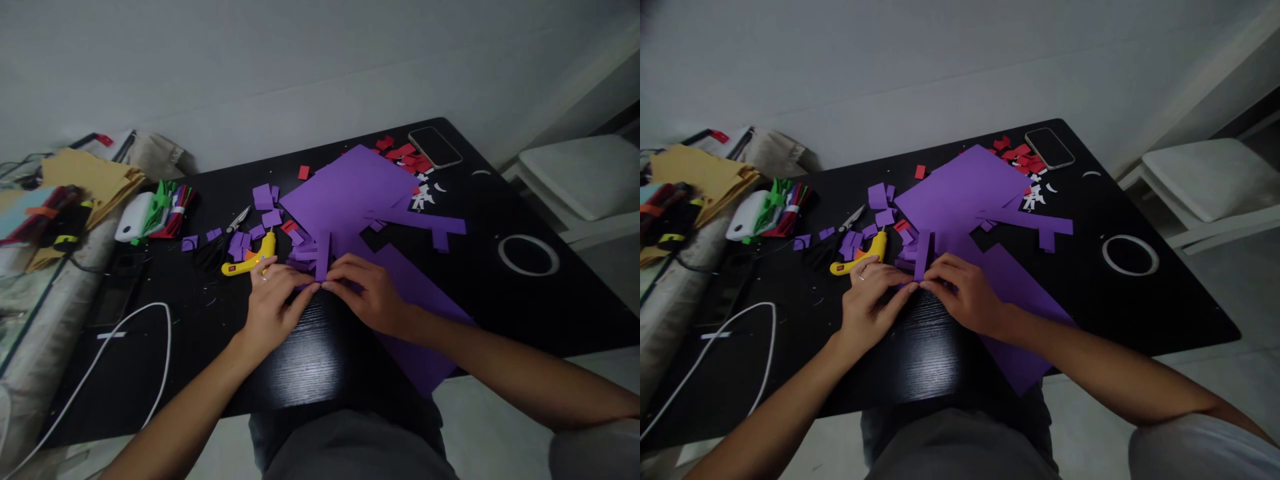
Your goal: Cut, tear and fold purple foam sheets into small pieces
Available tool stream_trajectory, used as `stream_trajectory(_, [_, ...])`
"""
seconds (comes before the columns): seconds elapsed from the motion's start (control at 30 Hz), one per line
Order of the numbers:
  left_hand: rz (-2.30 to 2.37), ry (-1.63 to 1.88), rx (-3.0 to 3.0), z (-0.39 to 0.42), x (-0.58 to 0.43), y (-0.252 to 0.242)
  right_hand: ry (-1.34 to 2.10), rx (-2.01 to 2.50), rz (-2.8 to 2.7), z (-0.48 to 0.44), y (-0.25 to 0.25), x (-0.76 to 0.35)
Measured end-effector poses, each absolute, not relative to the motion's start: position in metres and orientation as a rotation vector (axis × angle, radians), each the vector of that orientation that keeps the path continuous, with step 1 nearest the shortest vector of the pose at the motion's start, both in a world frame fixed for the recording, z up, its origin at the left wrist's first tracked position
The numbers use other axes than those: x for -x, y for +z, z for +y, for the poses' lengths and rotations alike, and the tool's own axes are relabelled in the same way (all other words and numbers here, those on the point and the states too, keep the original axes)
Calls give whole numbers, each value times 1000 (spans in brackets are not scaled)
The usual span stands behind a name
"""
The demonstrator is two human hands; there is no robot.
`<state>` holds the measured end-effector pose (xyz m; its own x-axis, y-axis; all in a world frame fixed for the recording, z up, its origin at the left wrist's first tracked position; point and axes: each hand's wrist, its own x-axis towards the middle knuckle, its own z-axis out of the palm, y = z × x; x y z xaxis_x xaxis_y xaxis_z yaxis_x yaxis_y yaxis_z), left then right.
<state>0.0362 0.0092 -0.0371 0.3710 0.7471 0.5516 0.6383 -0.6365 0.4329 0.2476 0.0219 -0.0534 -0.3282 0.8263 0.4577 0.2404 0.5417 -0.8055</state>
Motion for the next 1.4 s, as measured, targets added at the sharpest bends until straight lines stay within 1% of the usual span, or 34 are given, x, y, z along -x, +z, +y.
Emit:
stream_trajectory(0.3, [1188,1109,-2386,13,-37,-40,741,912,-1830,21,-52,-246])
stream_trajectory(0.63, [1234,1157,-2215,9,-39,-44,642,923,-1803,23,-53,-247])
stream_trajectory(0.77, [1244,1210,-2354,9,-36,-40,627,882,-1830,23,-53,-248])
stream_trajectory(0.93, [1184,1022,-2616,11,-33,-31,567,844,-1891,23,-52,-248])
stream_trajectory(1.4, [1130,1084,-2739,10,-28,-29,343,774,-1970,19,-51,-251])
